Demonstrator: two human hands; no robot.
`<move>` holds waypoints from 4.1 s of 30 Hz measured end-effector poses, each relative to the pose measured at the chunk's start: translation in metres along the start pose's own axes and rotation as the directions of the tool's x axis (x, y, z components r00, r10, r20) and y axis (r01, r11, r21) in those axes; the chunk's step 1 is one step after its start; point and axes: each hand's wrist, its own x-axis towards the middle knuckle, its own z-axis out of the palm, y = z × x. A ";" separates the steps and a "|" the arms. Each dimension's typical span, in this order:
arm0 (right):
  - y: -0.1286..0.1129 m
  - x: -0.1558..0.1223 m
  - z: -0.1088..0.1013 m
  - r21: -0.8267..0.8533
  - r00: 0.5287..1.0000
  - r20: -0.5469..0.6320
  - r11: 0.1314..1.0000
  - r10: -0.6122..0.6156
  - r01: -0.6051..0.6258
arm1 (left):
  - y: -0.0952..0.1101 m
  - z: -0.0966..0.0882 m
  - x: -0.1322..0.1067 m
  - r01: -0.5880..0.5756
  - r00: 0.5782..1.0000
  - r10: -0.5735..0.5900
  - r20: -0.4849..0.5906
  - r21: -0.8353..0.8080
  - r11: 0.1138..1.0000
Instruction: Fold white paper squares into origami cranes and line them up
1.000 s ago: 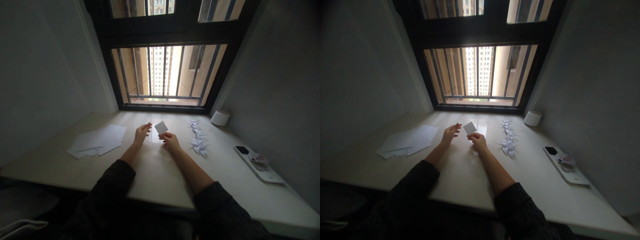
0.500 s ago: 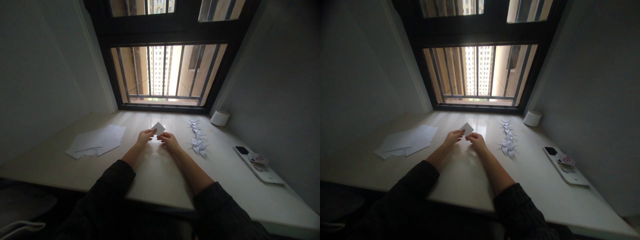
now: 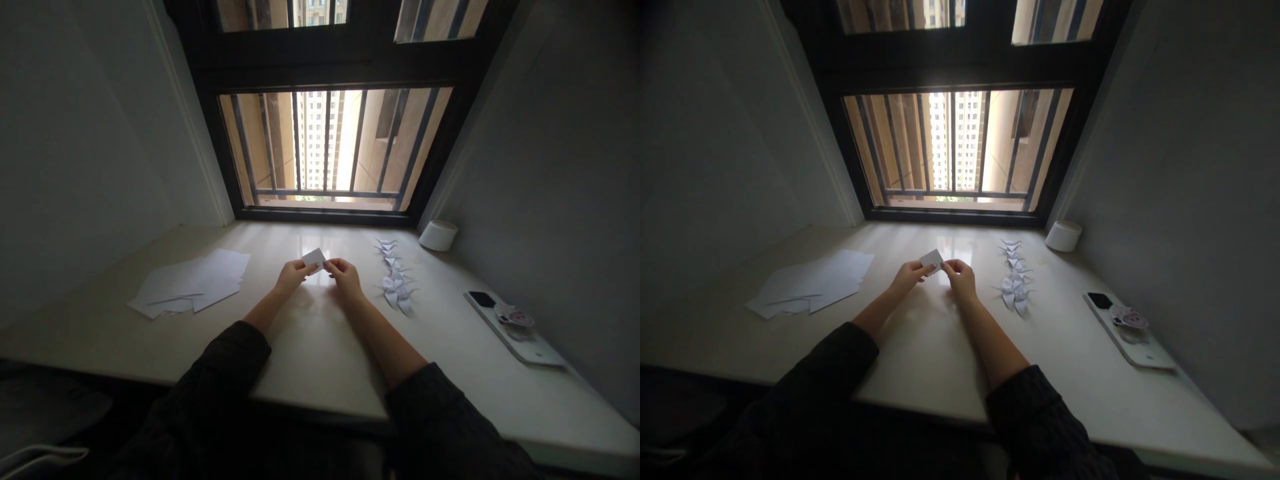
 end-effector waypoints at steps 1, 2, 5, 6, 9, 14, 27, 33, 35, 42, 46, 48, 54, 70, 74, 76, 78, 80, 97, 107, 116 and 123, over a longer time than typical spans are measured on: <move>-0.001 0.001 -0.001 0.032 1.000 -0.022 0.999 0.008 -0.007 | 0.000 0.001 0.000 0.004 1.000 -0.004 0.028 0.014 1.000; -0.002 0.001 -0.002 0.061 0.999 -0.040 0.998 0.015 -0.013 | -0.001 0.001 -0.001 0.011 0.999 -0.012 0.053 0.019 1.000; -0.004 0.001 -0.004 0.119 0.998 -0.064 0.993 0.025 -0.018 | 0.001 0.001 -0.002 0.031 0.997 -0.030 0.074 -0.006 1.000; -0.005 0.001 -0.005 0.125 0.997 -0.069 0.992 0.024 -0.015 | 0.001 0.000 -0.002 0.030 0.998 -0.029 0.063 -0.018 0.999; -0.006 0.001 -0.006 0.096 0.997 -0.080 0.995 0.006 0.002 | 0.003 -0.003 -0.003 0.017 1.000 -0.015 0.023 -0.053 0.998; -0.011 0.000 -0.007 -0.003 0.993 0.012 0.993 -0.116 0.116 | 0.001 -0.005 -0.002 0.058 0.996 -0.065 -0.053 -0.131 0.990; -0.010 -0.001 -0.009 -0.098 0.963 0.217 0.978 -0.158 0.182 | 0.001 -0.002 -0.002 0.050 0.994 -0.067 -0.083 -0.189 0.981; -0.010 -0.001 -0.007 -0.084 0.969 0.199 0.983 -0.146 0.165 | 0.000 -0.001 -0.002 0.018 0.997 -0.027 -0.067 -0.136 0.990; -0.009 -0.001 -0.007 -0.097 0.979 0.151 0.983 -0.139 0.155 | -0.001 -0.001 -0.002 0.023 0.999 -0.027 -0.034 -0.122 0.992; -0.010 -0.003 -0.006 -0.066 0.995 -0.037 0.994 -0.092 0.089 | 0.004 0.005 -0.006 -0.085 0.996 0.084 -0.012 -0.172 0.982; -0.012 -0.003 -0.004 0.016 0.995 -0.080 0.998 -0.054 0.056 | 0.005 0.009 -0.009 -0.180 0.983 0.177 -0.039 -0.124 0.976; -0.014 -0.003 -0.004 0.043 0.996 -0.076 0.998 -0.048 0.051 | 0.005 0.010 -0.009 -0.182 0.981 0.172 -0.085 -0.132 0.974; -0.020 -0.005 -0.003 0.161 0.998 0.024 0.986 -0.059 0.055 | 0.006 0.007 -0.007 -0.141 0.987 0.120 -0.111 -0.202 0.969; -0.017 -0.006 0.003 0.239 0.993 -0.115 0.971 0.012 0.016 | 0.007 0.013 -0.011 -0.228 0.965 0.194 -0.175 -0.206 0.952; -0.021 -0.008 0.004 0.253 0.995 -0.098 0.967 -0.002 0.027 | 0.007 0.014 -0.010 -0.167 0.977 0.109 -0.182 -0.337 0.926; -0.022 -0.009 0.004 0.246 0.995 -0.099 0.969 -0.001 0.026 | 0.008 0.015 -0.010 -0.159 0.977 0.094 -0.190 -0.360 0.919; -0.022 -0.009 0.003 0.244 0.995 -0.104 0.970 0.002 0.024 | 0.009 0.015 -0.011 -0.164 0.974 0.092 -0.206 -0.366 0.916; -0.021 -0.008 0.003 0.247 0.994 -0.108 0.969 0.009 0.018 | 0.010 0.016 -0.012 -0.173 0.972 0.097 -0.216 -0.370 0.913; -0.009 -0.005 0.004 0.306 0.987 -0.127 0.950 0.102 -0.059 | 0.007 0.022 -0.012 -0.138 0.981 0.055 -0.188 -0.464 0.875; -0.014 -0.008 0.005 0.331 0.985 -0.139 0.942 0.106 -0.055 | 0.006 0.023 -0.013 -0.109 0.984 0.024 -0.177 -0.490 0.865; -0.013 -0.007 0.006 0.332 0.983 -0.149 0.942 0.111 -0.056 | 0.006 0.024 -0.013 -0.110 0.980 0.013 -0.197 -0.489 0.866; -0.012 -0.006 0.003 0.366 0.981 -0.168 0.930 0.093 -0.025 | 0.006 0.023 -0.014 -0.136 0.987 0.085 -0.133 -0.445 0.885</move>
